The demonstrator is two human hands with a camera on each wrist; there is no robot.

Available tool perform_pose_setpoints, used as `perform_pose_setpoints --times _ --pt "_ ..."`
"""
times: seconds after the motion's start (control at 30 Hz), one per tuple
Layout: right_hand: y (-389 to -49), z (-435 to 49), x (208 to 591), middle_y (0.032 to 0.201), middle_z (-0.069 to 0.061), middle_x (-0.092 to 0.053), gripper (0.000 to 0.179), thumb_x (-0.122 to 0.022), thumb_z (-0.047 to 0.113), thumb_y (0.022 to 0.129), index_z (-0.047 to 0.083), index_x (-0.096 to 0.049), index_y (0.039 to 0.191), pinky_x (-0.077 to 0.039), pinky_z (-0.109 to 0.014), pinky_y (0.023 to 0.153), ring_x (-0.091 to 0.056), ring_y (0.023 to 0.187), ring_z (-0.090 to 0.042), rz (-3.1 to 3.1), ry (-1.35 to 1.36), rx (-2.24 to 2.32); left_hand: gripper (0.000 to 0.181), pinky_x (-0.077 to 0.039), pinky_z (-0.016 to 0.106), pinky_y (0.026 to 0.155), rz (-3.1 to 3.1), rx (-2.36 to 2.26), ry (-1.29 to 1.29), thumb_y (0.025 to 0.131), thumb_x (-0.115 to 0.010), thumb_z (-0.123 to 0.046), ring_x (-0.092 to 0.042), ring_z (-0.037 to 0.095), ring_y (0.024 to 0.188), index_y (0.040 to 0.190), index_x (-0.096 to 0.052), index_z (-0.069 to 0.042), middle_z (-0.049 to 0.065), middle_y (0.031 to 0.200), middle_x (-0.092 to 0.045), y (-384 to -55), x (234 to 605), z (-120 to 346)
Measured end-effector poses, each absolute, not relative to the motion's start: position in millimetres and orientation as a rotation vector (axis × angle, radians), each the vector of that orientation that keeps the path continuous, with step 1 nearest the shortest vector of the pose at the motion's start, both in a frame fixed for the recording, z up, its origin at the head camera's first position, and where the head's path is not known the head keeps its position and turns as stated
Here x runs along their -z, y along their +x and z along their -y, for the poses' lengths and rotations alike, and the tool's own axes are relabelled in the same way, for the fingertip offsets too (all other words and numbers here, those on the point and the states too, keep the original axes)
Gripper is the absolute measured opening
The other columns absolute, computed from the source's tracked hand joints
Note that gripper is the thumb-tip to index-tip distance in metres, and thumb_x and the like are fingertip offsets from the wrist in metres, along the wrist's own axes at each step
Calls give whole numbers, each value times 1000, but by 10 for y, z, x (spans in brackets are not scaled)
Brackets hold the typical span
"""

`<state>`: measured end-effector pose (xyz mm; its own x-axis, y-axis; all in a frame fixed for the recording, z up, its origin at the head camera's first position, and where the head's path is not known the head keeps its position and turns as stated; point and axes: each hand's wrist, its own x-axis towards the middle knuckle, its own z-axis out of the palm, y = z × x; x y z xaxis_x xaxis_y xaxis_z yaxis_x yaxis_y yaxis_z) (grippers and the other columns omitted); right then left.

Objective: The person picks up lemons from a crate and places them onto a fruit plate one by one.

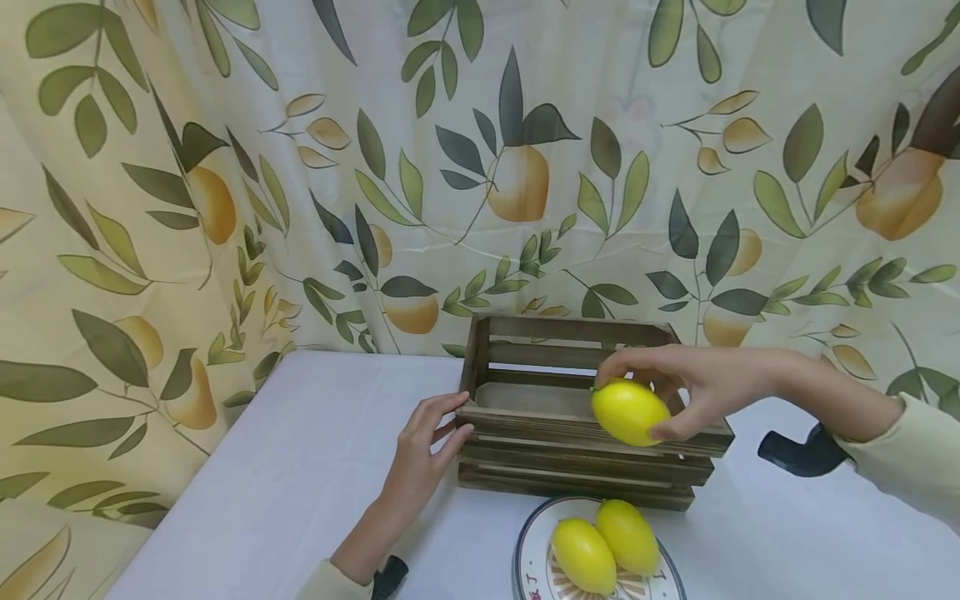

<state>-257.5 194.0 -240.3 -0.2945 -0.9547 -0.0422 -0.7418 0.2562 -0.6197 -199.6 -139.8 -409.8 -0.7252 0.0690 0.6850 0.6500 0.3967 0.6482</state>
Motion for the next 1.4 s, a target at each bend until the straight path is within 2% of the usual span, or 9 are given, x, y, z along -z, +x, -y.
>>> perform_pose_setpoints --times 0.13,0.33,0.4,0.83,0.97,1.17,1.4 --pt "-2443 -1914 2417 127 -1 -53 59 -71 8 84 15 -44 136 -60 -28 78 -57 98 -13 -2087 -1594 686 45 -58 34 90 2094 1331 -610 88 -71 -4 -58 26 117 131 -59 -10 7 124 -57 -1994 4113 1390" --pt "-2302 -1864 2541 130 -1 -52 58 -71 9 84 18 -44 135 -60 -28 78 -57 100 -11 -2019 -1572 698 43 -57 32 90 2091 1338 -608 88 -71 -4 -58 27 117 130 -59 -4 8 125 -57 -1991 4100 1389" --pt "-2275 -1854 2606 131 -1 -52 58 -71 10 85 19 -44 136 -60 -28 80 -56 102 -11 -2001 -1552 703 43 -57 32 90 2092 1340 -607 88 -70 -4 -58 27 117 130 -59 -5 8 125 -57 -1994 4094 1388" --pt "-2296 -1832 3063 129 4 -53 57 -71 12 87 23 -45 138 -57 -22 77 -53 101 -4 -2026 -1564 637 47 -58 32 89 2079 1324 -618 87 -71 -2 -59 27 116 131 -59 -11 9 125 -57 -2010 4106 1392" --pt "-2288 -1818 3204 129 5 -53 57 -71 14 88 24 -45 138 -55 -20 77 -52 101 -3 -2048 -1582 619 46 -58 34 89 2091 1325 -610 87 -71 -2 -58 27 117 131 -59 -9 9 125 -57 -2005 4116 1395" --pt "-2271 -1769 3335 132 3 -53 56 -70 18 90 24 -46 139 -55 -24 82 -52 106 -6 -2088 -1558 582 46 -58 34 89 2111 1326 -590 87 -71 -2 -58 27 117 131 -58 -8 8 125 -56 -1993 4121 1386" --pt "-2284 -1730 3399 135 0 -53 55 -69 22 91 22 -46 141 -53 -22 79 -52 104 -6 -2117 -1506 590 44 -58 34 89 2085 1317 -610 87 -71 -3 -58 28 117 130 -59 -4 9 126 -57 -2004 4118 1383"
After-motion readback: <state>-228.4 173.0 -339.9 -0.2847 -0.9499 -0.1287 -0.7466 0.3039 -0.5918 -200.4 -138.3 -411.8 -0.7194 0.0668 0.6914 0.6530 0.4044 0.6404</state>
